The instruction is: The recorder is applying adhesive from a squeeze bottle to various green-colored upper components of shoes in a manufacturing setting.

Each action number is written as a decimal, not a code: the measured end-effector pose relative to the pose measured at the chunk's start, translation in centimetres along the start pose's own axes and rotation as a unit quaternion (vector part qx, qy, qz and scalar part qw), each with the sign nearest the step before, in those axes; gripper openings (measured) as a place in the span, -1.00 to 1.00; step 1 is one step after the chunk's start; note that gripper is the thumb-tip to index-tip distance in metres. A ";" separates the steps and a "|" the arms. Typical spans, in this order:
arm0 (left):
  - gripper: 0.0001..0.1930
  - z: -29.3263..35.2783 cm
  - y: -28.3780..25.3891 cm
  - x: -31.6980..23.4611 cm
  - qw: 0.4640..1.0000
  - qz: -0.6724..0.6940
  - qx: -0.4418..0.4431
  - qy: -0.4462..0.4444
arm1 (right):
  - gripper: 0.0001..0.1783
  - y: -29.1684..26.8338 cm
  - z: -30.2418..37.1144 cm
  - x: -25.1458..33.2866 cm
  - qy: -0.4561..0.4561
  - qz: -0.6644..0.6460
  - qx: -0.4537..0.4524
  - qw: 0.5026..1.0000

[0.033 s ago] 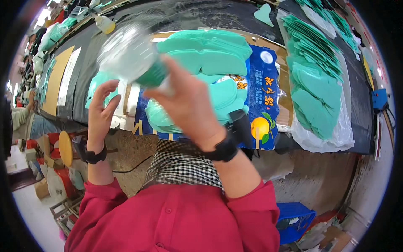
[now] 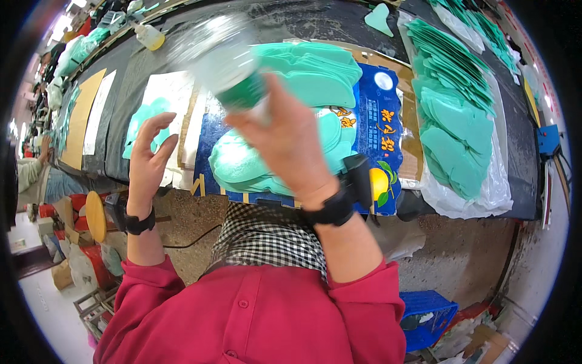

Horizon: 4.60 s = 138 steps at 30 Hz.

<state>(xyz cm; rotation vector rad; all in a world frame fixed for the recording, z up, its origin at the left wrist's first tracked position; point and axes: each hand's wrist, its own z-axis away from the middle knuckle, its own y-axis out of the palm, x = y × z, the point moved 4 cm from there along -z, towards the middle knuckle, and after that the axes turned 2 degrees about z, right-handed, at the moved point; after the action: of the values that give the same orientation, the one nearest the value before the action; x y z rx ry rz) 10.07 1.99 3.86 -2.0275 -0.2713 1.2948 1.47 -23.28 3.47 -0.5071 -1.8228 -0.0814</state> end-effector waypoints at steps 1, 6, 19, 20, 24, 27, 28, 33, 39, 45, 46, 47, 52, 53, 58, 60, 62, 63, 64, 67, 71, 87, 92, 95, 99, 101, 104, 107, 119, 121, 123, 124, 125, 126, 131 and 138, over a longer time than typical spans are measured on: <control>-0.62 -0.9 0.7 -0.6 1.000 -0.010 0.008 0.005 | -0.48 -2.2 -0.6 -0.8 0.015 -0.043 -0.033 0.998; -0.63 -4.6 2.9 -1.5 0.994 -0.080 0.010 0.077 | -0.45 -9.5 -1.1 -1.4 -0.057 0.157 -0.139 0.976; -0.07 -11.4 12.9 -2.8 0.960 -0.230 0.028 0.160 | -0.38 -10.7 1.6 -1.6 -0.010 0.020 -0.165 0.986; -0.08 -11.6 12.9 -2.9 0.948 -0.259 0.014 0.183 | -0.40 -12.2 2.1 -1.6 -0.030 0.066 -0.186 0.980; -0.12 -12.1 11.6 -3.7 0.945 -0.221 0.022 0.241 | -0.37 -15.7 5.9 -3.2 0.042 -0.121 -0.279 0.952; -0.14 -12.1 10.4 -4.7 0.951 -0.197 0.067 0.230 | -0.40 -17.9 8.2 -4.2 0.032 -0.193 -0.341 0.920; -0.16 -11.7 9.9 -4.8 0.953 -0.184 0.059 0.232 | -0.42 -18.5 8.6 -4.3 0.024 -0.229 -0.358 0.905; -0.22 -8.4 7.3 -6.7 0.961 -0.080 0.022 0.265 | -0.43 -20.1 9.8 -3.6 0.009 -0.392 -0.389 0.833; -0.56 -0.2 8.0 -6.3 0.992 0.091 0.054 0.073 | -0.45 -16.7 7.8 0.1 -0.020 -0.286 -0.299 0.910; -0.83 2.7 9.9 -5.1 0.978 -0.094 0.105 0.154 | -0.52 -9.5 5.6 2.8 -0.088 0.197 -0.262 0.941; -0.83 2.7 9.8 -5.1 0.979 -0.094 0.103 0.152 | -0.55 -8.6 5.6 2.5 -0.100 0.218 -0.276 0.931; -0.84 2.8 9.9 -5.3 0.973 -0.104 0.112 0.171 | -0.47 -7.6 5.3 2.1 -0.110 0.200 -0.217 0.949; -0.85 3.6 9.5 -4.8 0.972 -0.121 0.133 0.151 | -0.49 -1.7 2.5 1.0 -0.064 0.053 -0.081 0.993; -0.83 3.7 9.1 -4.8 0.971 -0.124 0.144 0.148 | -0.49 -1.9 1.9 0.5 -0.062 0.052 -0.077 0.994; -0.71 4.4 7.7 -5.6 0.969 -0.112 0.164 0.145 | -0.57 -7.8 -0.2 -1.3 0.013 0.055 -0.149 0.987; -0.66 4.7 7.8 -5.7 0.971 -0.097 0.170 0.135 | -0.56 -7.8 -0.2 -1.1 -0.007 0.126 -0.165 0.978; -0.66 4.5 7.9 -5.9 0.970 -0.111 0.163 0.141 | -0.54 -5.0 0.7 -0.4 -0.058 0.175 -0.124 0.975; -0.65 4.5 8.0 -6.0 0.969 -0.125 0.154 0.146 | -0.49 -2.9 1.6 -0.5 -0.050 0.076 -0.095 0.991; -0.65 4.6 7.9 -5.7 0.969 -0.125 0.156 0.142 | -0.43 -1.4 1.9 0.6 -0.088 0.058 -0.057 0.993; -0.69 4.9 7.2 -5.4 0.972 -0.132 0.135 0.137 | -0.47 -3.1 1.8 -0.3 -0.024 0.012 -0.069 0.997; -0.72 5.9 5.8 -4.5 0.984 -0.092 0.107 0.107 | -0.55 -12.5 0.6 -2.2 -0.029 0.155 -0.184 0.970; -0.81 7.0 4.5 -1.4 0.991 -0.107 0.010 0.077 | -0.53 -2.9 4.8 0.8 0.036 -0.046 -0.090 0.994; -0.85 6.8 4.6 -1.2 0.987 -0.097 -0.010 0.125 | -0.57 0.9 2.8 1.3 -0.002 0.030 -0.058 0.998; -0.86 7.5 4.7 0.3 0.993 -0.091 0.029 0.070 | -0.43 4.6 1.9 2.2 -0.050 -0.025 0.061 0.997; -0.83 8.8 2.5 1.0 0.997 -0.074 -0.017 0.007 | -0.39 4.3 0.0 2.2 -0.009 -0.008 0.063 0.998; -0.82 8.7 2.0 0.9 0.996 -0.083 -0.023 -0.006 | -0.37 5.3 0.0 3.0 -0.039 0.060 0.073 0.995; -0.78 8.8 2.0 1.9 0.994 -0.101 -0.030 -0.016 | -0.40 8.3 1.5 3.8 -0.056 0.050 0.157 0.985; -0.74 9.3 2.3 3.0 0.979 -0.173 -0.059 0.086 | -0.27 7.4 2.3 5.5 -0.102 0.063 0.173 0.978; -0.73 8.1 0.7 3.5 0.990 -0.005 0.000 -0.141 | -0.51 -8.1 4.2 0.6 0.025 0.044 -0.178 0.983; -0.73 7.8 0.5 3.2 0.993 0.010 -0.010 -0.118 | -0.50 -4.6 4.8 1.7 0.038 0.066 -0.139 0.987; -0.74 7.6 0.9 2.7 0.993 0.025 -0.010 -0.119 | -0.43 -0.4 5.6 2.6 -0.037 0.097 -0.072 0.992; -0.75 7.6 1.1 2.6 0.992 0.043 -0.012 -0.122 | -0.38 1.6 6.1 2.8 -0.124 0.101 -0.044 0.986; -0.75 8.2 1.0 3.5 0.987 0.095 -0.025 -0.124 | -0.34 3.5 5.6 3.9 -0.118 0.109 0.030 0.986; -0.75 8.8 0.7 4.0 0.981 0.148 -0.037 -0.124 | -0.29 4.7 5.0 5.4 -0.114 0.119 0.102 0.981; -0.75 8.5 -1.0 2.5 0.982 0.057 -0.043 -0.174 | -0.26 3.9 2.2 3.8 -0.011 0.053 0.010 0.998; -0.60 9.9 -0.9 5.7 0.934 0.306 -0.085 -0.163 | -0.27 10.1 3.1 5.5 -0.136 0.058 0.156 0.977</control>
<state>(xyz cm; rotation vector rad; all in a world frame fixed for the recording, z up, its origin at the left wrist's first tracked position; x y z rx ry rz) 4.43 10.03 -2.12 -2.1142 0.1244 2.0618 1.23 -11.58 5.62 -0.4145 -2.0200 0.3661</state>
